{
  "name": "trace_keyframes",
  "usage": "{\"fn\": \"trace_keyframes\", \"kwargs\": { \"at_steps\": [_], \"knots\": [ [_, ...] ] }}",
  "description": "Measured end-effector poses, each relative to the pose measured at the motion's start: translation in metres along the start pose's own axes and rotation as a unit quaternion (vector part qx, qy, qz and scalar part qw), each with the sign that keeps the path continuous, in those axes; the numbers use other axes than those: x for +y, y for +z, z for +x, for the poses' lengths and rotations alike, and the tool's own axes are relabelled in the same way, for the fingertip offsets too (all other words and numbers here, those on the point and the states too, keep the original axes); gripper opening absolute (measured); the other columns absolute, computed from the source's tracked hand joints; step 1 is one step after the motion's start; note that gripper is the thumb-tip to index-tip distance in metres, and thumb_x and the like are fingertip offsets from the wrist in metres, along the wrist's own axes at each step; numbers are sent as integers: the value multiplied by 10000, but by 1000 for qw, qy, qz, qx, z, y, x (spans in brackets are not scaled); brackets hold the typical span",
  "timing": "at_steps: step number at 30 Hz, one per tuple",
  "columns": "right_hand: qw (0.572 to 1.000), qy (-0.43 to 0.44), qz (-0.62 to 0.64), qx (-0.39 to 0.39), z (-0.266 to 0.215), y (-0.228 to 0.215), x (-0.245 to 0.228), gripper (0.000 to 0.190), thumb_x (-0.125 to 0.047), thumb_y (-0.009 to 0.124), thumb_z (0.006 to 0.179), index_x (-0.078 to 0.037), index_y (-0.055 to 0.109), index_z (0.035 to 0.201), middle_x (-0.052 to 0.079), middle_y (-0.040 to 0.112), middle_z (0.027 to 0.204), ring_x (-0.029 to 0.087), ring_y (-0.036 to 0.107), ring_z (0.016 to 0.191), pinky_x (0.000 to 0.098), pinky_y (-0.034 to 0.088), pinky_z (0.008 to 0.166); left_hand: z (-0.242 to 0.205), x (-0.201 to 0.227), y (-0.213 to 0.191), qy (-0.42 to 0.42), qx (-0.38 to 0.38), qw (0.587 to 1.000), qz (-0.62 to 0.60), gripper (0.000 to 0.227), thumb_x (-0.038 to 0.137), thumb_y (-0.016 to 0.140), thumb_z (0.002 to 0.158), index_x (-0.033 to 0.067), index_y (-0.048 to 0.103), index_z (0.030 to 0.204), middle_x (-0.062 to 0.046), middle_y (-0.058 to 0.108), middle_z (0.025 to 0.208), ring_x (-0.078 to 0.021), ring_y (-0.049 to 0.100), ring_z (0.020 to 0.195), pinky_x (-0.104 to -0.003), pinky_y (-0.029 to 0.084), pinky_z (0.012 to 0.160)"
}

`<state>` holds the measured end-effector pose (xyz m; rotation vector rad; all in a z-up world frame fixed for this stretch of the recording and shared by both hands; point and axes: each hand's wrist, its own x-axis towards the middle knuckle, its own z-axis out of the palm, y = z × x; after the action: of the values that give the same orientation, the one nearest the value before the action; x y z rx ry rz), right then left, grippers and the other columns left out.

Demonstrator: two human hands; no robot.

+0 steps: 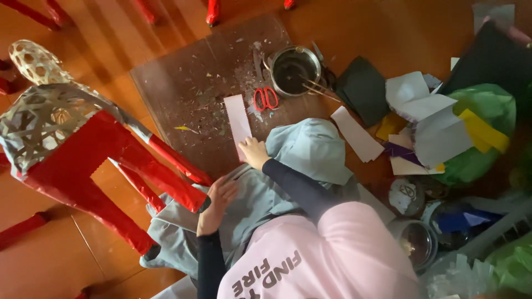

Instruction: Assembling and decorating paper lanterns by gluing paper strips onto bamboo frames.

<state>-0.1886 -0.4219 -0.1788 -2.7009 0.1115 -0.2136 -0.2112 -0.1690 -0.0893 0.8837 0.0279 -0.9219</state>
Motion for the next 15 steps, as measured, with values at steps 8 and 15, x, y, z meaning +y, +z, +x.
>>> {"fn": "trace_keyframes", "kwargs": {
  "at_steps": [8,15],
  "knots": [
    [997,6,25,-72,7,4,13,164,-242,620,926,-131,718,854,73,657,950,323,644,957,497,498,738,117,-37,-41,-36,53,997,34,474,287,511,1048,14,478,1433,-147,600,1376,-245,589,1260,-375,482,1064],
    [997,-43,24,57,-14,-16,-13,160,-209,624,834,-96,698,918,81,652,1021,307,648,976,477,485,736,189,-61,-47,-44,105,992,-61,224,244,616,1082,55,669,975,-27,659,870,-151,630,752,-299,513,643]
  ]
}}
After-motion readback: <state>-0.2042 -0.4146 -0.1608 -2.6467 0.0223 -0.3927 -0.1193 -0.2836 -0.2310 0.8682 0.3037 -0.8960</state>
